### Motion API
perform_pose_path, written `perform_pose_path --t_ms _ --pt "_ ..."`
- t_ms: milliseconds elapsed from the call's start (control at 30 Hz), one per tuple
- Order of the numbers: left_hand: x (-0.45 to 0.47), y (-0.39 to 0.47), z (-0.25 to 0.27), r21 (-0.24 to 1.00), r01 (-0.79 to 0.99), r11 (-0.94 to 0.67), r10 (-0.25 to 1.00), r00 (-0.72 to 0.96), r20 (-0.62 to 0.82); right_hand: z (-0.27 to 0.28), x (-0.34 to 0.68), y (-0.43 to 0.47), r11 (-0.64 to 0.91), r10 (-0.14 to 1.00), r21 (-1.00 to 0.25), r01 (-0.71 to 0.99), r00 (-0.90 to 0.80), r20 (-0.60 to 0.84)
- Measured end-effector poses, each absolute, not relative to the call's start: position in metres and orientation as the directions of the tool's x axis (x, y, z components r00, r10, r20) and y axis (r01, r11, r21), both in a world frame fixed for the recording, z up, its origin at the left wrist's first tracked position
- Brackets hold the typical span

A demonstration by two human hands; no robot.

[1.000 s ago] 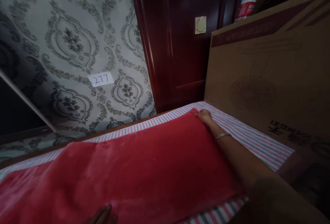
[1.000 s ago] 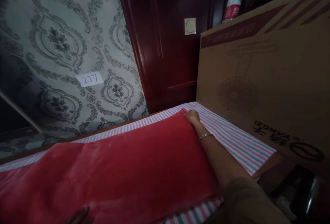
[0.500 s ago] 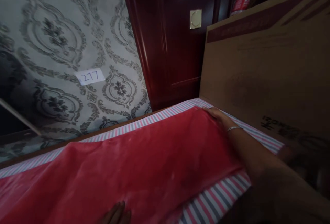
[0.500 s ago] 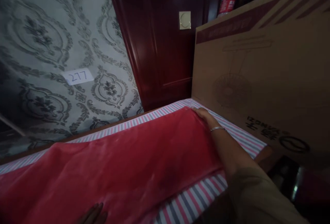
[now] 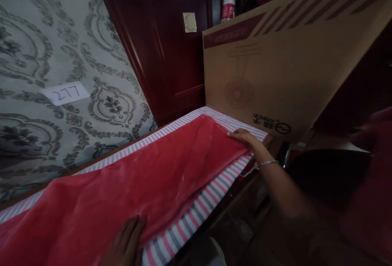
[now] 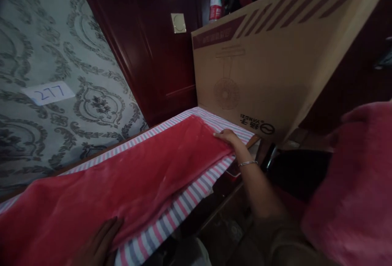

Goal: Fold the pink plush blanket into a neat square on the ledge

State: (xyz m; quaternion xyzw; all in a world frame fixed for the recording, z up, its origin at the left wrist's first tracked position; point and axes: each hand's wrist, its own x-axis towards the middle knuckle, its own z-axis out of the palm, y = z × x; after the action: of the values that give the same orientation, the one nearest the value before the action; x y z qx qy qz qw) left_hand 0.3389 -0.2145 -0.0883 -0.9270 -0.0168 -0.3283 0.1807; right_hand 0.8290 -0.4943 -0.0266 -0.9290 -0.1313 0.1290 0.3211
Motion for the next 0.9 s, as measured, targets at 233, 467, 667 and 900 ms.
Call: perform_pose_path --t_ms 233,467,667,900 --pt "0.348 -0.228 -0.07 -0.374 0.129 -0.918 -0.135 0.786 0.603 -0.023 0.813 -0.497 -0.853 0.251 -0.475 0.219 0.968 -0.005" --pt "0.358 -0.237 -0.091 -0.388 0.203 -0.899 -0.068 0.81 0.582 -0.029 0.819 -0.519 -0.896 0.187 -0.416 0.155 0.982 -0.038" --pt "0.355 -0.246 -0.096 -0.331 0.221 -0.917 -0.012 0.815 0.579 -0.034 0.817 -0.521 -0.898 0.205 -0.408 0.166 0.977 -0.055" --pt "0.356 -0.258 -0.088 -0.153 0.272 -0.95 0.165 0.853 0.495 -0.033 0.803 -0.533 -0.927 0.189 -0.339 0.16 0.981 -0.053"
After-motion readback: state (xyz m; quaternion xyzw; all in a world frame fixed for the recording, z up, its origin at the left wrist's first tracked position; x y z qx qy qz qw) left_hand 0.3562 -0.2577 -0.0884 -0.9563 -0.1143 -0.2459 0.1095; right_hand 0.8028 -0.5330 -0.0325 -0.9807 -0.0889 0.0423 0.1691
